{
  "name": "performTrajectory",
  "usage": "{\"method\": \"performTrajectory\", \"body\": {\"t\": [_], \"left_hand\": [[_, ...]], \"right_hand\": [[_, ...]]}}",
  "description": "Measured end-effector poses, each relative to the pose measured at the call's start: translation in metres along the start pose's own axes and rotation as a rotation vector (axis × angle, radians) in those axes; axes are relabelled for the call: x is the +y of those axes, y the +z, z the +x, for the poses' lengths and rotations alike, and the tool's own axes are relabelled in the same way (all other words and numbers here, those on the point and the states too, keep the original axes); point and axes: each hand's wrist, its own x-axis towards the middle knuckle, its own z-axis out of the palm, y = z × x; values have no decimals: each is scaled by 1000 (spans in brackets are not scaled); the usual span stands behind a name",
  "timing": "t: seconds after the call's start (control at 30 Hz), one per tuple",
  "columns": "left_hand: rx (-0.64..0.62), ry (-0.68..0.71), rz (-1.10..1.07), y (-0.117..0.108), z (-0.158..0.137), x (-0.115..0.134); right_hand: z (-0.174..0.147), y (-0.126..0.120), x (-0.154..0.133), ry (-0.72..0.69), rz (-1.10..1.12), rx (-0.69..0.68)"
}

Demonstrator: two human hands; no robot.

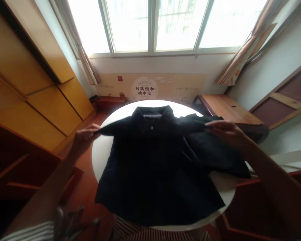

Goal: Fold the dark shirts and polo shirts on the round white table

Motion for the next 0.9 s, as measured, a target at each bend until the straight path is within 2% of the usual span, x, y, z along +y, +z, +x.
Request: {"method": "performTrajectory", "body": {"t": [0.1, 0.2, 0.27, 0.33, 0.47, 0.5, 0.53, 0.63, 0.7, 0.73, 0.8, 0.9], "left_hand": [[-317, -51, -59, -16, -94, 21], [-449, -168, -32, -15, -167, 25], [-472, -197, 4, -11, -194, 25], [-485, -180, 42, -12, -203, 27], [-645, -170, 72, -21, -180, 37], [-642, -191, 86, -22, -168, 38], [-585, -220, 115, -21, -155, 36], [-234, -340, 254, -4, -109, 15], [-119, -455, 302, 14, -80, -6], [-126, -513, 315, 23, -67, -17], [-218, -585, 334, 39, -46, -34], [-379, -585, 358, 53, -30, -48]], "right_hand": [[-70, -10, 12, -21, -105, -315], [-111, -9, 25, 43, -224, -622], [-124, -5, 32, 79, -303, -710], [-130, -3, 36, 65, -377, -720], [-121, 2, 27, -18, -455, -769], [-113, 5, 21, -47, -472, -763], [-104, 9, 14, -85, -492, -730], [-63, 30, 3, -213, -546, -511], [-31, 46, 7, -221, -621, -395], [-15, 52, 12, -188, -692, -373], [12, 60, 24, -89, -834, -377], [40, 61, 37, 56, -894, -518]]}}
